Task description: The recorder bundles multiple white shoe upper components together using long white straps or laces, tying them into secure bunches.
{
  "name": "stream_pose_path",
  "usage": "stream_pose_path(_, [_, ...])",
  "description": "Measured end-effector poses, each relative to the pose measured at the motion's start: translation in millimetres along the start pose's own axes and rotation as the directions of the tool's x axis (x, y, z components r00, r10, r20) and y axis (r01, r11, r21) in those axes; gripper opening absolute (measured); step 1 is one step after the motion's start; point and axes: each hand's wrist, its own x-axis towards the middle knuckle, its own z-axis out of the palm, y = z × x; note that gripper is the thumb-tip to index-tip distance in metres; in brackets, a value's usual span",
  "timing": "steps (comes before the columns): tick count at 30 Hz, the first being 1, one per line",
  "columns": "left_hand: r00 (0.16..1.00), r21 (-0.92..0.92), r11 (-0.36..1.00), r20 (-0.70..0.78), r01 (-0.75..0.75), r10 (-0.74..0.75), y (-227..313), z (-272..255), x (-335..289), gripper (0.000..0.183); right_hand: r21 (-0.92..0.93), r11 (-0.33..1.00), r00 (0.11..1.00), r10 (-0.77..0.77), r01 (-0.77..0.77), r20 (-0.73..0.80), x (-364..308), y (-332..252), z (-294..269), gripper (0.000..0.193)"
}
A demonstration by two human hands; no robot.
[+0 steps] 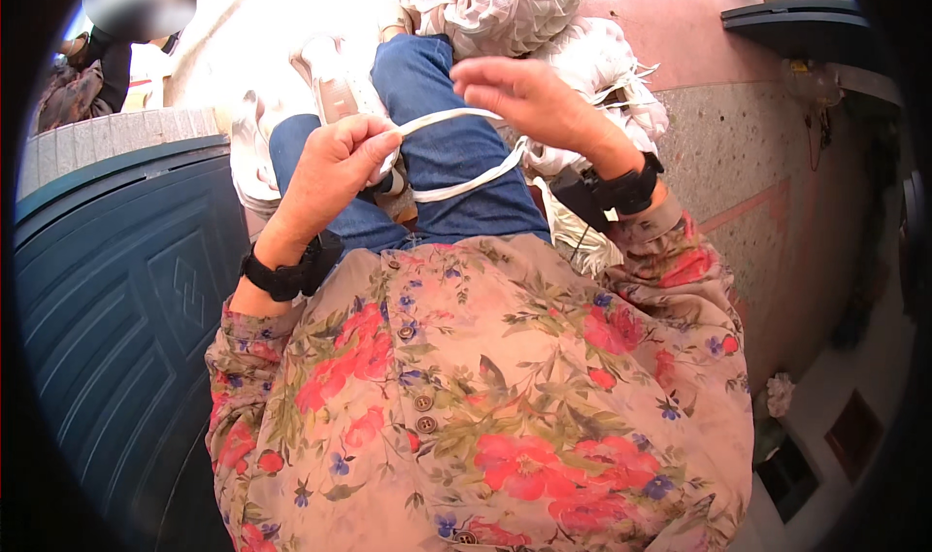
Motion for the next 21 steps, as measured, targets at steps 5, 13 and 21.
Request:
stream_pose_path(5, [0.993, -0.049, 0.992, -0.016, 0.118, -0.119, 0, -1, 5, 0.019, 0.185, 0.977, 0.992, -0.120, 0.110, 0.046, 22, -26, 48, 0.024])
stream_pose_path(13, [0.964, -0.325, 0.923, -0.096, 0.206, -0.249, -35, -31, -6, 0.015, 0.363, 0.929, 0.990, 0.019, -0.068, 0.137, 25, -21, 116, 0.030])
stream_pose_path(21, [0.913, 0.160, 0.981, -0.407, 0.105, -0.031, -34, -52, 16, 0.021, 0.175, 0.985, 0.992, 0.031, -0.010, -0.120, 50, 15, 122, 0.025])
